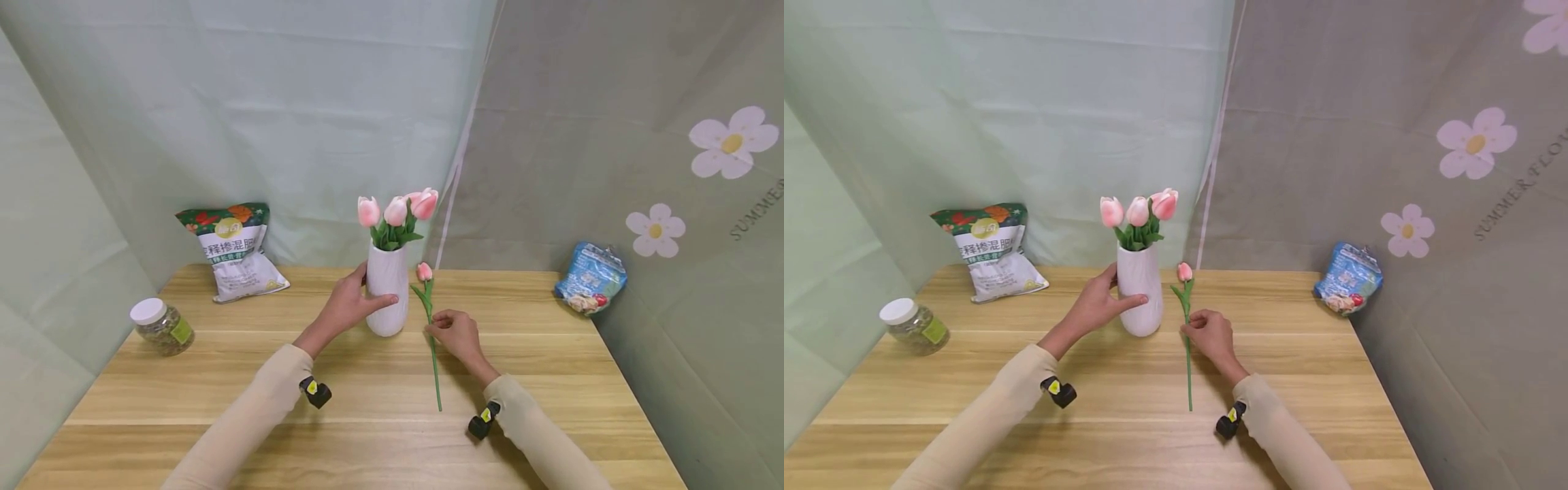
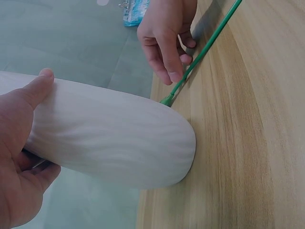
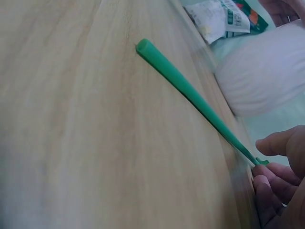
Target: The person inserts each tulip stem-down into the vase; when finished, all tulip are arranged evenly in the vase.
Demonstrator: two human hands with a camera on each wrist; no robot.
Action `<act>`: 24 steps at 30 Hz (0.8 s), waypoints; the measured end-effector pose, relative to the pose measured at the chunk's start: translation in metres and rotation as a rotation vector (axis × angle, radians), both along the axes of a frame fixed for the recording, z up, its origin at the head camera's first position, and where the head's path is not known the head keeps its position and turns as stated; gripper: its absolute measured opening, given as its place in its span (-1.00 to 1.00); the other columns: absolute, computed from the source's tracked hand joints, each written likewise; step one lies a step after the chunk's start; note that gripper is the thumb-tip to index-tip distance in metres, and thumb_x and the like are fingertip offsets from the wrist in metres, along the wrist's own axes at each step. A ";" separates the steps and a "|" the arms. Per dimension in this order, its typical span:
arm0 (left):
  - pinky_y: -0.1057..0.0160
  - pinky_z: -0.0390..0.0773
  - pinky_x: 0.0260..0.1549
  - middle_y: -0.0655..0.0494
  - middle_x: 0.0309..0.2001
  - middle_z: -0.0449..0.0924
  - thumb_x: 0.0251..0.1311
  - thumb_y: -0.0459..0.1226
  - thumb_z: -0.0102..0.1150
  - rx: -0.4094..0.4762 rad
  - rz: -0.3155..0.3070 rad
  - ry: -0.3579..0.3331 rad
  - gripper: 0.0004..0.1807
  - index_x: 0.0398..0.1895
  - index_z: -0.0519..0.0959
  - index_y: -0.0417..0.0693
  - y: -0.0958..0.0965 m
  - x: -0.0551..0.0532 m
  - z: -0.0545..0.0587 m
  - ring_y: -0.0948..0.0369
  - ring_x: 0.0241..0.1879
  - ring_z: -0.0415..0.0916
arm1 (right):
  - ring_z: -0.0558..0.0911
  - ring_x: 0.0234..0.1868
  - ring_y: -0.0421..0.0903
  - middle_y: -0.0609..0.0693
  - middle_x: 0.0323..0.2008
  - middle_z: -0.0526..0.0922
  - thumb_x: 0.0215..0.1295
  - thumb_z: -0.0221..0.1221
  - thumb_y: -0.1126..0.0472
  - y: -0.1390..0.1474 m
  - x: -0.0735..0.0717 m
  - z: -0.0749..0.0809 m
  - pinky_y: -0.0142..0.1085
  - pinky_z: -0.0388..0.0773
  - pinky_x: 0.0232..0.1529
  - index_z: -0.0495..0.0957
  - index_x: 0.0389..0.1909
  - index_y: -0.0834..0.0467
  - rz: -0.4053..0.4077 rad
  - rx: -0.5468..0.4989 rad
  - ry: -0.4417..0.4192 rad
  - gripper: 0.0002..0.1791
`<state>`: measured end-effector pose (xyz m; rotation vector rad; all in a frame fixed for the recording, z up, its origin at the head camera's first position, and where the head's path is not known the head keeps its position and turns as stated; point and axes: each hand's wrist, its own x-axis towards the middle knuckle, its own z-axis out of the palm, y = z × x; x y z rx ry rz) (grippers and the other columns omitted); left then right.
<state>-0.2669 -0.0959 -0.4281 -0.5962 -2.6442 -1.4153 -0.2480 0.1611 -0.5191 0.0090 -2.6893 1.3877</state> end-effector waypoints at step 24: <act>-0.09 0.56 0.17 -0.14 0.30 0.53 0.10 0.13 0.49 -0.001 -0.004 0.000 0.02 0.50 0.26 -0.17 0.000 -0.001 -0.002 -0.02 0.29 0.51 | 0.62 -0.53 -0.21 -0.07 -0.51 0.73 0.00 0.49 0.25 -0.002 -0.003 0.004 -0.31 0.52 -0.46 0.76 -0.39 0.15 -0.101 0.048 -0.033 -0.86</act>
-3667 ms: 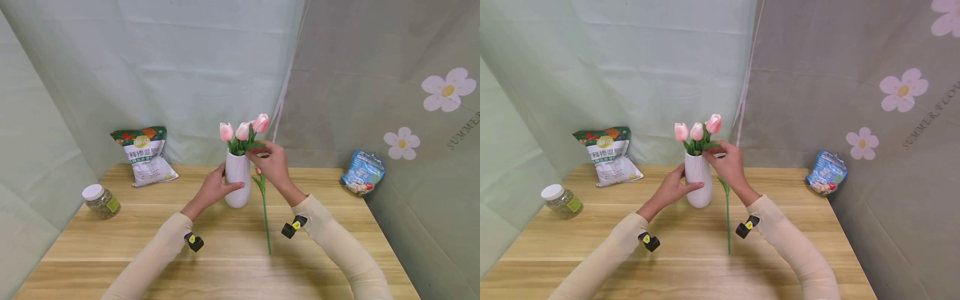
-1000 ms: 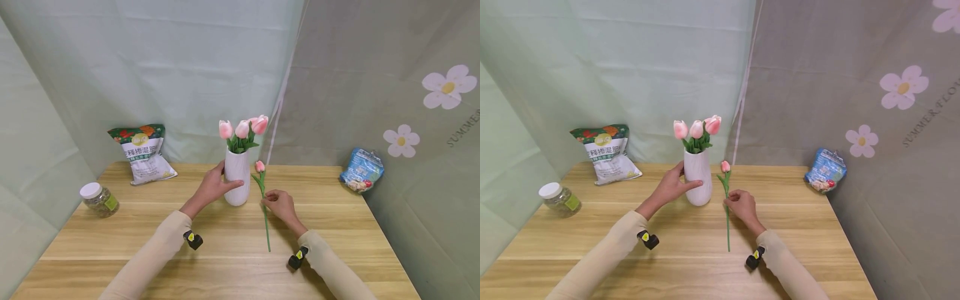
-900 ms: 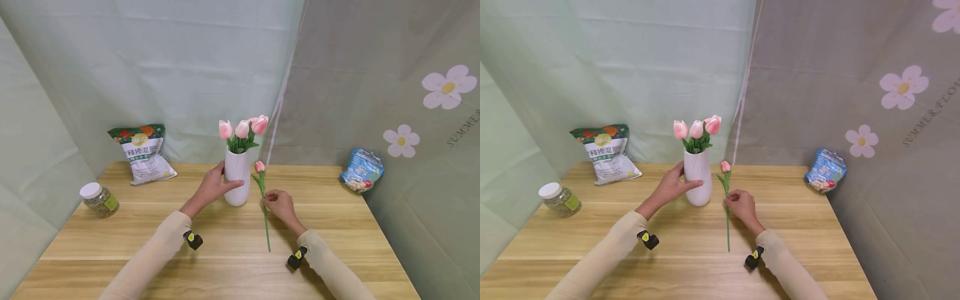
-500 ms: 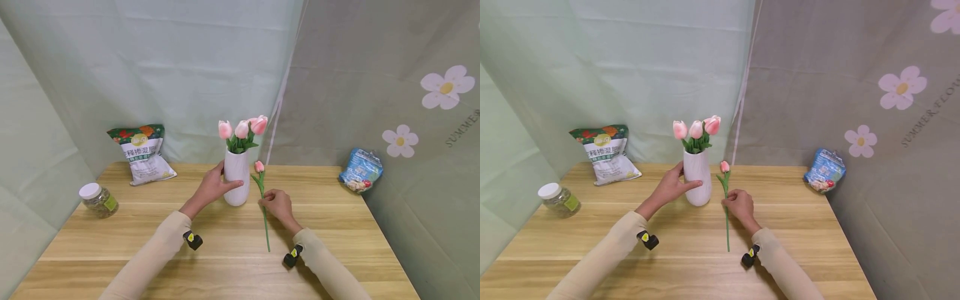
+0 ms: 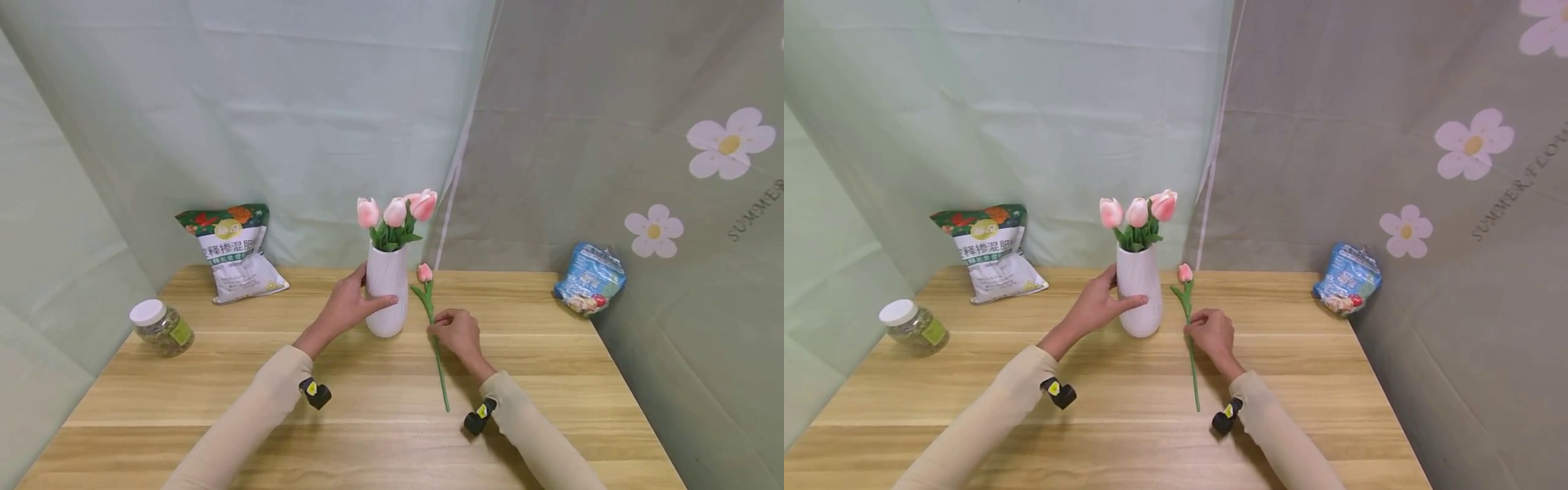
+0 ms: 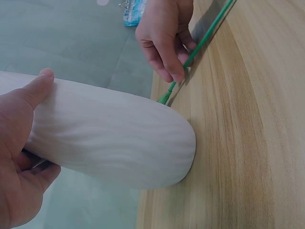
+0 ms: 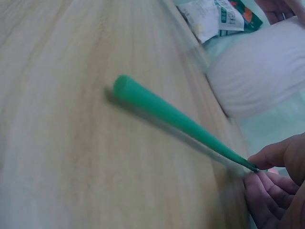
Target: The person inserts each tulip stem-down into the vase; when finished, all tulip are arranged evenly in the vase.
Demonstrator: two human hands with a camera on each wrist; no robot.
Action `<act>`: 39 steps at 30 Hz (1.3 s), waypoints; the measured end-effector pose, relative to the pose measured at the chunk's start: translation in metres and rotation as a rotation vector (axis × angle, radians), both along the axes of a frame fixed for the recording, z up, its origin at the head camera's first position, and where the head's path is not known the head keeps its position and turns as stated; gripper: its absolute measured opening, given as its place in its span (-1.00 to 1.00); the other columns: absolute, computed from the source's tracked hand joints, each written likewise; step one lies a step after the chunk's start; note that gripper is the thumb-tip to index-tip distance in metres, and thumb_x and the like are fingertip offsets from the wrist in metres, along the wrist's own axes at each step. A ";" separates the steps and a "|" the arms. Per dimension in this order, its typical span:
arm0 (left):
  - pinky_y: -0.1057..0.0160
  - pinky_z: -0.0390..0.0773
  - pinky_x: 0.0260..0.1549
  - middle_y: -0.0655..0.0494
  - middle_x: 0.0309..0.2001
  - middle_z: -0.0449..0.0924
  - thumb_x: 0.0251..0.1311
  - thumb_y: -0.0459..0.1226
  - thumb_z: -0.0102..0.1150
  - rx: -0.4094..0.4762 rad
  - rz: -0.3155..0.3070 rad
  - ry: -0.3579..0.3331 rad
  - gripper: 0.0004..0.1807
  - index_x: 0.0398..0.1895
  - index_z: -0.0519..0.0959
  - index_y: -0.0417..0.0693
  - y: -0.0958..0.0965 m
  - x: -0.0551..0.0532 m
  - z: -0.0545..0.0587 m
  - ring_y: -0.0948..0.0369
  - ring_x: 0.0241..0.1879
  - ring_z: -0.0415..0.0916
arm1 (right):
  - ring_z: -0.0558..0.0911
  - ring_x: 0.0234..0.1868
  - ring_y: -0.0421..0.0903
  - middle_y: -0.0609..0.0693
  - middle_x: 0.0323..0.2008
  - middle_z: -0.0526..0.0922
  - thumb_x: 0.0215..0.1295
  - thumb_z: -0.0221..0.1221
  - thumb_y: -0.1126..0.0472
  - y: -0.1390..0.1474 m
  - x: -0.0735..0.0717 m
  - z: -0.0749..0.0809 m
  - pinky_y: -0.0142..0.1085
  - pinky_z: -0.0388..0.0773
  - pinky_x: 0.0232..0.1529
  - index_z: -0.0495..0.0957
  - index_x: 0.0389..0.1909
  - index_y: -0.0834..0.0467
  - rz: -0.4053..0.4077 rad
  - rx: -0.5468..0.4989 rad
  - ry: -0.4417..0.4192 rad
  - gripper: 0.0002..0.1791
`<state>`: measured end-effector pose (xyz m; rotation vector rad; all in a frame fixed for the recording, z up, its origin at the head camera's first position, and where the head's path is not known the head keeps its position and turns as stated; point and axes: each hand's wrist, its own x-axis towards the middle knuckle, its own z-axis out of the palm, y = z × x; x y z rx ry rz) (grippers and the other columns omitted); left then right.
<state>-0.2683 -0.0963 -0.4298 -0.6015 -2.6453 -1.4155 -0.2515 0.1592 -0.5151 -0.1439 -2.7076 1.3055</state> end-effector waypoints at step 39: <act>-0.08 0.57 0.16 -0.14 0.25 0.57 0.09 0.09 0.51 0.001 0.002 0.023 -0.03 0.46 0.31 -0.18 0.001 -0.001 0.000 -0.02 0.25 0.54 | 0.74 -0.48 -0.08 0.16 -0.27 0.77 0.19 0.41 0.36 0.028 0.014 0.031 -0.17 0.74 -0.38 0.73 -0.08 0.33 0.055 -0.232 -0.092 -0.73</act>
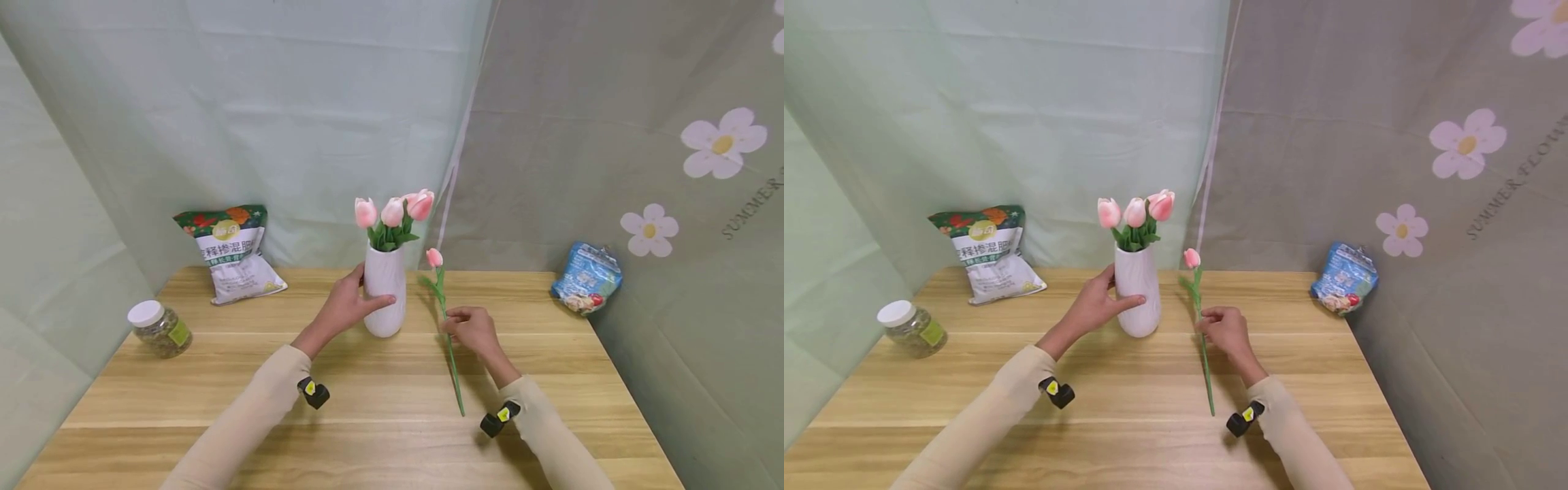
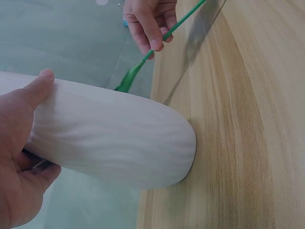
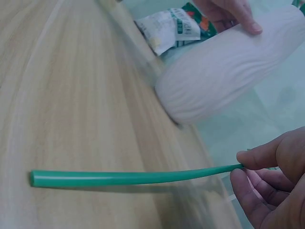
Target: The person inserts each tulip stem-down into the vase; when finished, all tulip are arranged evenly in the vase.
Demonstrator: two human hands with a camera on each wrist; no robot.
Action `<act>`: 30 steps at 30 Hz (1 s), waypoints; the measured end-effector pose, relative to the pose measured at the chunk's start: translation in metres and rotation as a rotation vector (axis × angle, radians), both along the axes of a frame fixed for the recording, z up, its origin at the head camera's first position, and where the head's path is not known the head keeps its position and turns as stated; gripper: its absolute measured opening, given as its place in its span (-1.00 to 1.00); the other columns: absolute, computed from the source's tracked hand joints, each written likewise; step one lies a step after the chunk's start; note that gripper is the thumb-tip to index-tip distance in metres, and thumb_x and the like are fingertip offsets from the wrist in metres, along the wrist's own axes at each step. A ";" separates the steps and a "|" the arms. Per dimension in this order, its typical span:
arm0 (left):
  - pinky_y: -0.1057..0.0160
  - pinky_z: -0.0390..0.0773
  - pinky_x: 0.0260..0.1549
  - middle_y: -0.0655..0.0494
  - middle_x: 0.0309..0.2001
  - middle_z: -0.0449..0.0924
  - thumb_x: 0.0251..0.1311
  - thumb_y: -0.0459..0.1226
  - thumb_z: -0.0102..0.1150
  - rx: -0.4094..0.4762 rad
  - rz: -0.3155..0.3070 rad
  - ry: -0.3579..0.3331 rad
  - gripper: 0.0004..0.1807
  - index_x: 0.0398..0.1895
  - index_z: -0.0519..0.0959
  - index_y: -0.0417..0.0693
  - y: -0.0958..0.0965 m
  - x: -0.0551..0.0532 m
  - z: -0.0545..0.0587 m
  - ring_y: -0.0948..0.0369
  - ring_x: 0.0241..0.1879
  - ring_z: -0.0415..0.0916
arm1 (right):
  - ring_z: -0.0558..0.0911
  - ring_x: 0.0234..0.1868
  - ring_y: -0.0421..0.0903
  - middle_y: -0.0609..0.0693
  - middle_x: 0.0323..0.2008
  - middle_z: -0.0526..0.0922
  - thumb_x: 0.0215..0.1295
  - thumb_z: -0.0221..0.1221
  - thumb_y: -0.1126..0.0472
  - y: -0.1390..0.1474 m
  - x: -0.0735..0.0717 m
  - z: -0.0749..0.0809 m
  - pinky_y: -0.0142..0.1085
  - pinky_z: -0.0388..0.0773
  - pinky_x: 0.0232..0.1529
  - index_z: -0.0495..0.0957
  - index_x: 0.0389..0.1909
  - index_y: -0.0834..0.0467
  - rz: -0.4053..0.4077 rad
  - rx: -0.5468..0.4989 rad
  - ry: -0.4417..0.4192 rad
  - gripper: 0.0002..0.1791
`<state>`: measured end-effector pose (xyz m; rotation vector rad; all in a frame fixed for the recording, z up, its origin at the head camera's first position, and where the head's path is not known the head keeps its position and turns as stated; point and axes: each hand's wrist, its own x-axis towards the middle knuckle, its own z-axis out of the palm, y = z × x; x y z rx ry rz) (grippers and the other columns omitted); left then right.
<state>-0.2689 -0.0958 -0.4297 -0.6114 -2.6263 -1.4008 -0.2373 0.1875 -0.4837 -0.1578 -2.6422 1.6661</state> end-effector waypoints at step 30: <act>-0.08 0.58 0.16 -0.11 0.25 0.57 0.08 0.12 0.51 0.006 -0.005 -0.009 -0.01 0.47 0.31 -0.15 -0.001 -0.001 -0.001 0.00 0.26 0.53 | 0.71 -0.30 -0.17 0.20 -0.15 0.71 0.41 0.27 0.25 0.009 0.002 0.048 -0.24 0.74 -0.18 0.63 0.01 0.39 -0.039 -0.260 0.157 -0.70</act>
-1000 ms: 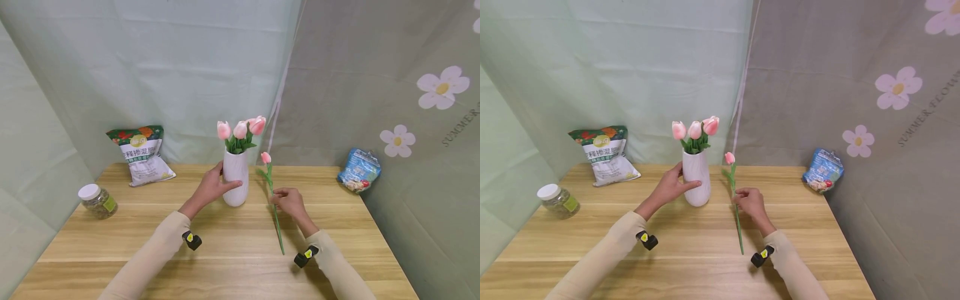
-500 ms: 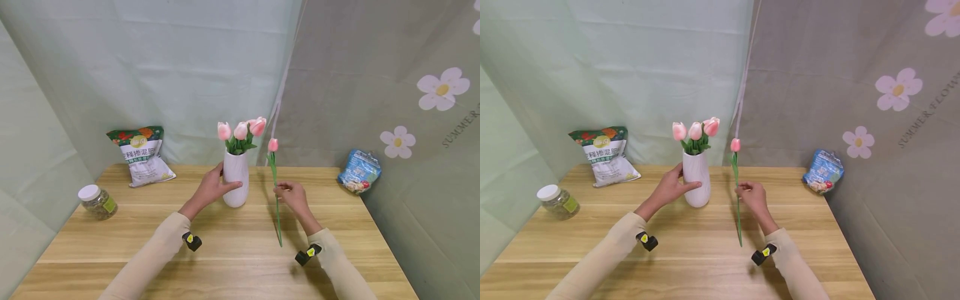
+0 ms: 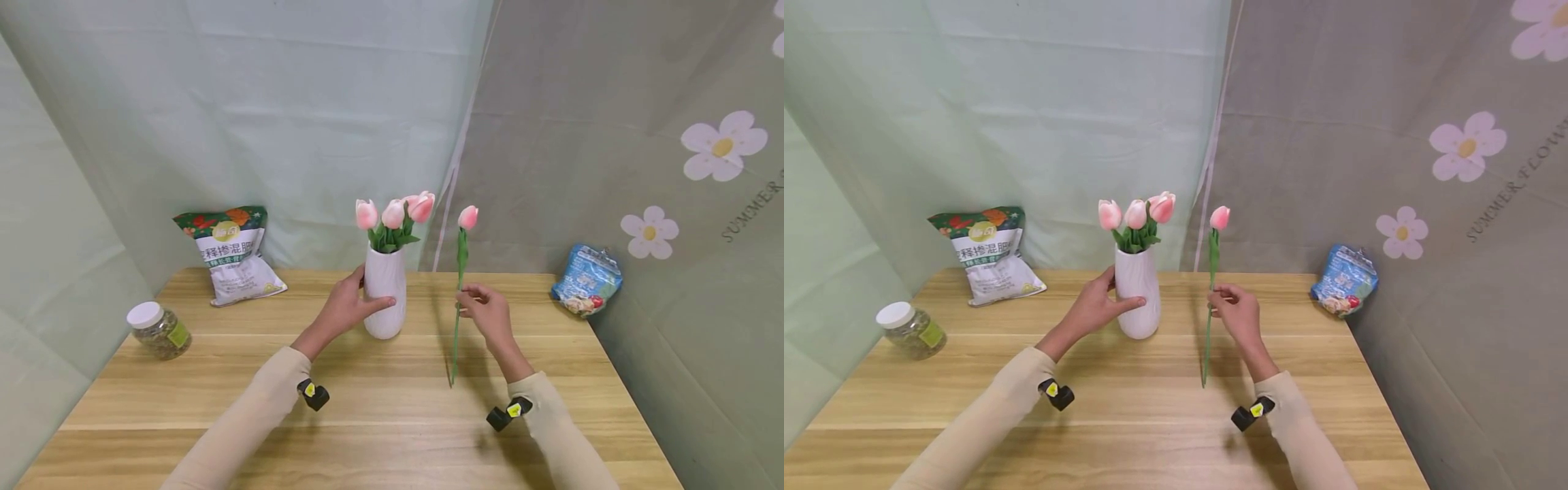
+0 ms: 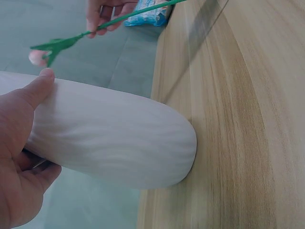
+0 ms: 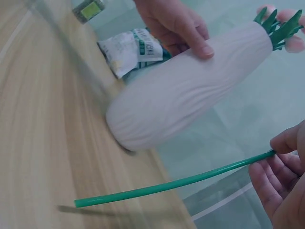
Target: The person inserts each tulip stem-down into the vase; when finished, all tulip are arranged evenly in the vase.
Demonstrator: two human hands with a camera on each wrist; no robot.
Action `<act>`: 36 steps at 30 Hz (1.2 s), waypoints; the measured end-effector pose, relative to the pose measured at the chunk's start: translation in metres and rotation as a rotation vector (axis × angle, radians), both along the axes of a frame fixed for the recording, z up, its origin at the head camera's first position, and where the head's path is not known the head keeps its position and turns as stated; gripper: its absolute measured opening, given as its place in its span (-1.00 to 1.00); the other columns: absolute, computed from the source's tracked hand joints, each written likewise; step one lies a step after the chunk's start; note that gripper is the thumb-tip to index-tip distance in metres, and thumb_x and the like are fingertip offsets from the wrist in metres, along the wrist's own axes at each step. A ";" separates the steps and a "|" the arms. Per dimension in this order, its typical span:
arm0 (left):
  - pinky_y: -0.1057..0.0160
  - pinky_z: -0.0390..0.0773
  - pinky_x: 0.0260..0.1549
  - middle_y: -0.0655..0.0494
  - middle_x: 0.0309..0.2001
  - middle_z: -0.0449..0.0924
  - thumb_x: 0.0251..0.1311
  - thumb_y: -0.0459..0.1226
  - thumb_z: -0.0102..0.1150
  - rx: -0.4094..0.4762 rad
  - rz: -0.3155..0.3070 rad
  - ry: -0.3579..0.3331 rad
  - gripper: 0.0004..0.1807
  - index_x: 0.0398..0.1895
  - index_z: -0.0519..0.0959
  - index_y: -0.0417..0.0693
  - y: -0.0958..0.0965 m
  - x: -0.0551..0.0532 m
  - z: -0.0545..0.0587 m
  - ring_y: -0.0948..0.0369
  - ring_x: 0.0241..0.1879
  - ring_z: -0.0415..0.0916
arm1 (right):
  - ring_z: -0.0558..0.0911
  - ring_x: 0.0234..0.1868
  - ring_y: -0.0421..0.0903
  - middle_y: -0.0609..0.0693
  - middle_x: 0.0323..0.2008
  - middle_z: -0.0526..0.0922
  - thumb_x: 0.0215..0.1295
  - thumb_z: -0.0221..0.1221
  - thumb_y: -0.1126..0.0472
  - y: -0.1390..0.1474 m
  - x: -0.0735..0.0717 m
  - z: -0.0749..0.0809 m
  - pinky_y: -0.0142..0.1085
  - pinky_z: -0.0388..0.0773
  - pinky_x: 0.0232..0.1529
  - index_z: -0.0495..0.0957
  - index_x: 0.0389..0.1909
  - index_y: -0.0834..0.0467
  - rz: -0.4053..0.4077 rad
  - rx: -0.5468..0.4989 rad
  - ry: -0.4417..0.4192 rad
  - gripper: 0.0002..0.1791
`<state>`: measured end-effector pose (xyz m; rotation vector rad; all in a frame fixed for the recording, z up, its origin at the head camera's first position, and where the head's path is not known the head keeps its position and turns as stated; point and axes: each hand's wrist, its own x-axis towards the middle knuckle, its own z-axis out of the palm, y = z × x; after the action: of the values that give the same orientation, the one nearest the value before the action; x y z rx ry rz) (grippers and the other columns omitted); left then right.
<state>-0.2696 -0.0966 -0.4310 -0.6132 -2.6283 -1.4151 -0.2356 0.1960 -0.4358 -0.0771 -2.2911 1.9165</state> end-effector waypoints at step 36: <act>-0.09 0.57 0.17 -0.14 0.28 0.54 0.09 0.11 0.51 0.002 -0.002 -0.001 0.00 0.48 0.29 -0.18 0.000 0.001 0.001 -0.02 0.28 0.52 | 0.75 -0.39 -0.11 0.13 -0.24 0.78 0.32 0.37 0.29 0.007 -0.013 0.079 -0.25 0.74 -0.24 0.66 -0.17 0.48 0.013 -0.250 0.419 -0.72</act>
<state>-0.2682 -0.0968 -0.4303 -0.6150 -2.6278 -1.4184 -0.2486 0.2028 -0.3570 0.2843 -1.7837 1.9887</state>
